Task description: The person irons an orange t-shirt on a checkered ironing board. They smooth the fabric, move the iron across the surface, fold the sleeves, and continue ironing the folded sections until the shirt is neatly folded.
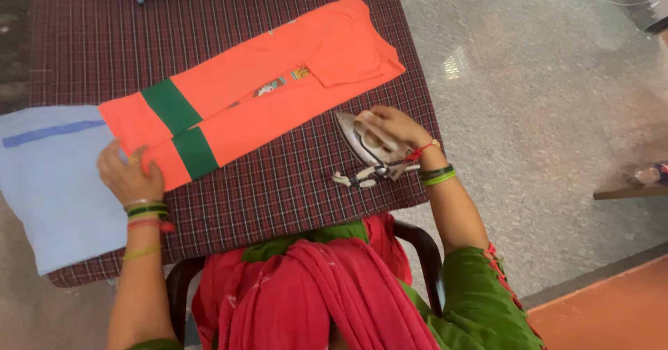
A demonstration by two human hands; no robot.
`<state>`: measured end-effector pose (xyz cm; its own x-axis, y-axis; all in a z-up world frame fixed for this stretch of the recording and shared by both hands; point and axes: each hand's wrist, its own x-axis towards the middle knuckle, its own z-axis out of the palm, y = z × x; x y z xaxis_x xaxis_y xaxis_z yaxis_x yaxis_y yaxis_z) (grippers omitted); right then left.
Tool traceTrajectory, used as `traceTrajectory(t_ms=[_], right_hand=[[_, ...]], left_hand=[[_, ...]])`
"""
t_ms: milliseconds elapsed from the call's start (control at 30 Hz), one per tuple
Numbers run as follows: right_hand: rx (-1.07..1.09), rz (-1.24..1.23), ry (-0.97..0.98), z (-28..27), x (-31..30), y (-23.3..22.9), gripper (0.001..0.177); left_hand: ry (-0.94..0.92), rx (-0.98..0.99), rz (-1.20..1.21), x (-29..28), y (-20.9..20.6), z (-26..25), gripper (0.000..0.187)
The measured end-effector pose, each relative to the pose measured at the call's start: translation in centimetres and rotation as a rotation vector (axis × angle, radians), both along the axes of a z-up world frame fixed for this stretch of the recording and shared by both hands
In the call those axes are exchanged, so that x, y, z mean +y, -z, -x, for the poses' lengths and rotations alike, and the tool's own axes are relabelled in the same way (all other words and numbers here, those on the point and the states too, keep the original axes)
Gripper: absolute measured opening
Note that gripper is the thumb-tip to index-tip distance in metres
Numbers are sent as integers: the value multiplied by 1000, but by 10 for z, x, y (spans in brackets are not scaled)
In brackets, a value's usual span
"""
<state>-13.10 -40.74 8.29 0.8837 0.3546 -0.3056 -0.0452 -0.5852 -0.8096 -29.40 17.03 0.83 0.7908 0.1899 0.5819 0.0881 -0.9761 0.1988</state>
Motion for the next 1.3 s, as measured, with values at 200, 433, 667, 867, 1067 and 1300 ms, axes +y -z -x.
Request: traceTrajectory(t_ms=[200, 433, 667, 867, 1067, 1300], right_hand=[[-285, 150, 112, -122, -17, 83, 31], [-903, 468, 240, -221, -19, 139, 31], [-548, 634, 248, -254, -12, 127, 14], [-358, 313, 65, -262, -30, 111, 21], [-322, 55, 11, -242, -47, 93, 27], [-528, -46, 56, -236, -42, 91, 18]], left_hand=[[253, 141, 38, -36, -10, -23, 26], [228, 257, 2, -41, 4, -50, 32], [153, 238, -52, -44, 2, -62, 34], [135, 237, -29, -44, 7, -65, 35], [132, 246, 9, -44, 10, -66, 32], [135, 219, -1, -45, 9, -66, 25]])
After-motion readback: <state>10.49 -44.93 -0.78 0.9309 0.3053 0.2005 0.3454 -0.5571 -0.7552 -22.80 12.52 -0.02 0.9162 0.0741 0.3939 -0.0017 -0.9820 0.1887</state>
